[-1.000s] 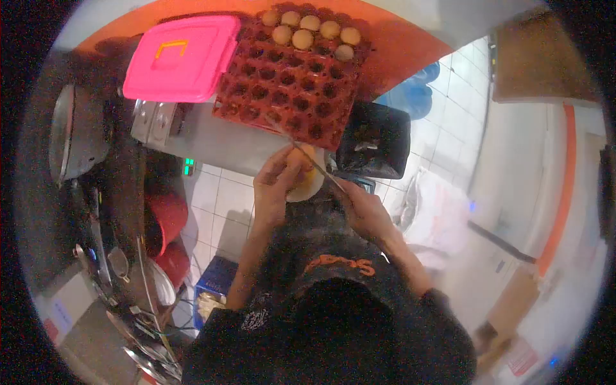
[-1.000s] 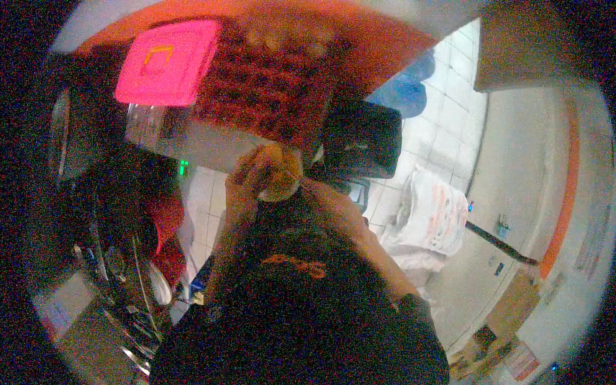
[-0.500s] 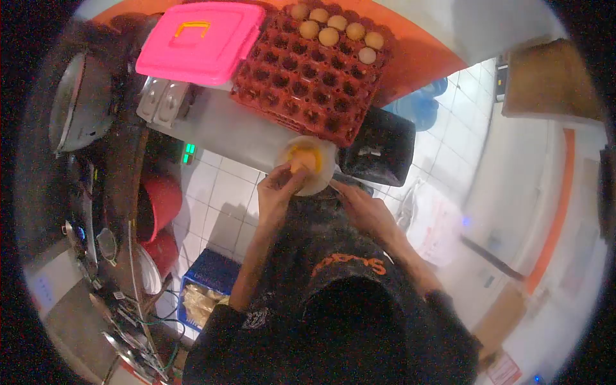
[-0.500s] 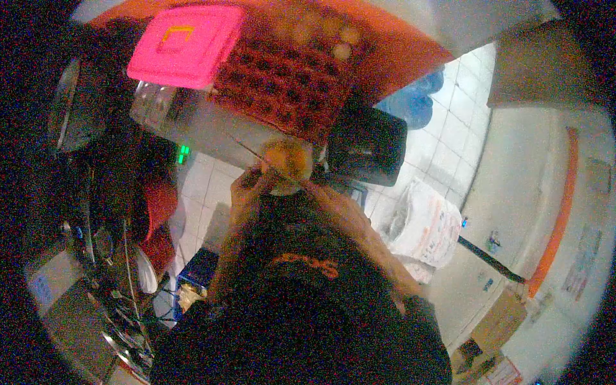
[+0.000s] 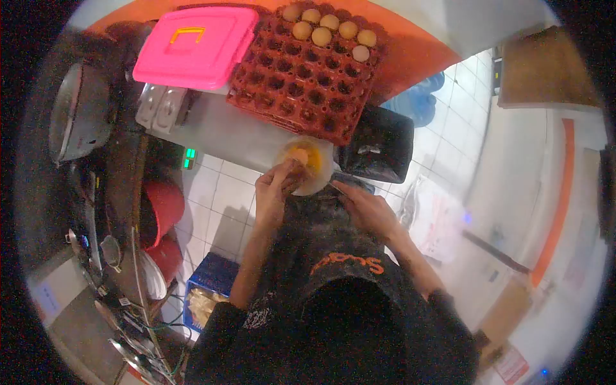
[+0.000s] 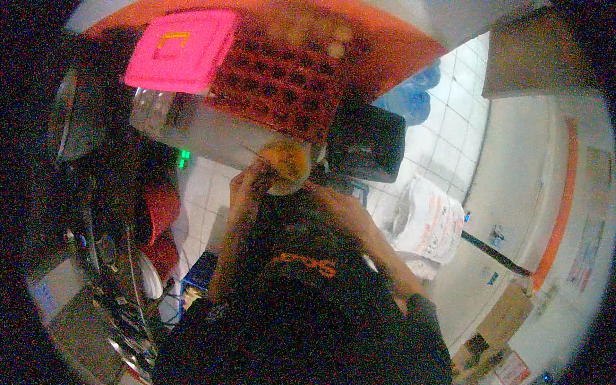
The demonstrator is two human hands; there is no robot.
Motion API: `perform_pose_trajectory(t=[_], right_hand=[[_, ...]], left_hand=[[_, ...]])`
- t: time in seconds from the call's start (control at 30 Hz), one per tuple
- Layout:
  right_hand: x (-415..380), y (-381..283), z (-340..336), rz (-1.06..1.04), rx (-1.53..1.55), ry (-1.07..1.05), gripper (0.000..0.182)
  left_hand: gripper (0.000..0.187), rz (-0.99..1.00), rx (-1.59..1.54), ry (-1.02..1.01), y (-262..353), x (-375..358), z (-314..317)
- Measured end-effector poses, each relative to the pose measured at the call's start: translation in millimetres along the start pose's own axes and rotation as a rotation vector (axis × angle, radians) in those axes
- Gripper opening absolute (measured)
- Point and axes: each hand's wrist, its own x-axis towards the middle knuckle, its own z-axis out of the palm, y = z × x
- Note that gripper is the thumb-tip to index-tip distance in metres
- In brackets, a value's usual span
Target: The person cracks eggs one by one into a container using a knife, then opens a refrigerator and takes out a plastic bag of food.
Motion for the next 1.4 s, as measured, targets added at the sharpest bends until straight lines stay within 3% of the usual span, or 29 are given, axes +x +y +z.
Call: perform_pose_trajectory(t=[0.17,0.27,0.37,0.4,0.6,0.67,0.77,0.9,1.0,1.17,1.27,1.3,1.4], right_hand=[[17.5,-28.9,-17.4,-0.021,0.114,0.174,0.046],[49.7,-29.6,-26.0,-0.043,0.035,0.124,0.054],[65.3,-31.0,-36.0,-0.337,0.200,0.154,0.058],[67.2,-32.0,-38.1,-0.340,0.203,0.138,0.059],[80.1,-24.8,-27.4,-0.397,0.238,0.157,0.063],[77.5,-28.2,-28.5,-0.323,0.336,0.076,0.066],[81.2,-30.5,-23.7,-0.437,0.330,0.163,0.068],[87.6,-1.9,-8.9,-0.350,0.151,0.162,0.069],[86.6,-1.1,-8.8,-0.327,0.141,0.124,0.066],[85.8,-0.3,-3.9,-0.421,0.084,0.248,0.061],[61.4,-6.4,-14.8,-0.102,0.182,0.222,0.058],[53.9,1.4,-15.9,-0.102,0.237,0.280,0.057],[25.5,30.8,-27.4,-0.038,0.372,0.462,0.053]], left_hand=[[0.038,0.042,0.138,-0.096,7.3,-0.7,-0.4],[0.040,0.059,0.334,-0.223,17.7,2.9,-2.7],[0.045,0.112,0.381,-0.333,14.4,10.4,-6.0],[0.047,0.133,0.367,-0.365,11.9,13.3,-7.1],[0.050,0.257,0.724,-0.339,28.1,14.0,1.7],[0.049,0.248,0.725,-0.322,29.8,12.4,3.9],[0.050,0.264,0.768,-0.309,29.0,12.7,6.0],[0.051,0.525,0.992,-0.354,36.1,15.9,-0.5],[0.045,0.872,1.414,-0.271,37.5,15.9,-8.1],[0.046,0.936,1.390,-0.277,42.5,16.5,-3.5],[0.048,0.803,1.208,-0.275,34.6,16.4,9.9],[0.048,0.738,1.128,-0.278,29.0,17.4,18.4],[0.046,0.798,1.227,-0.372,4.6,32.9,61.4]])
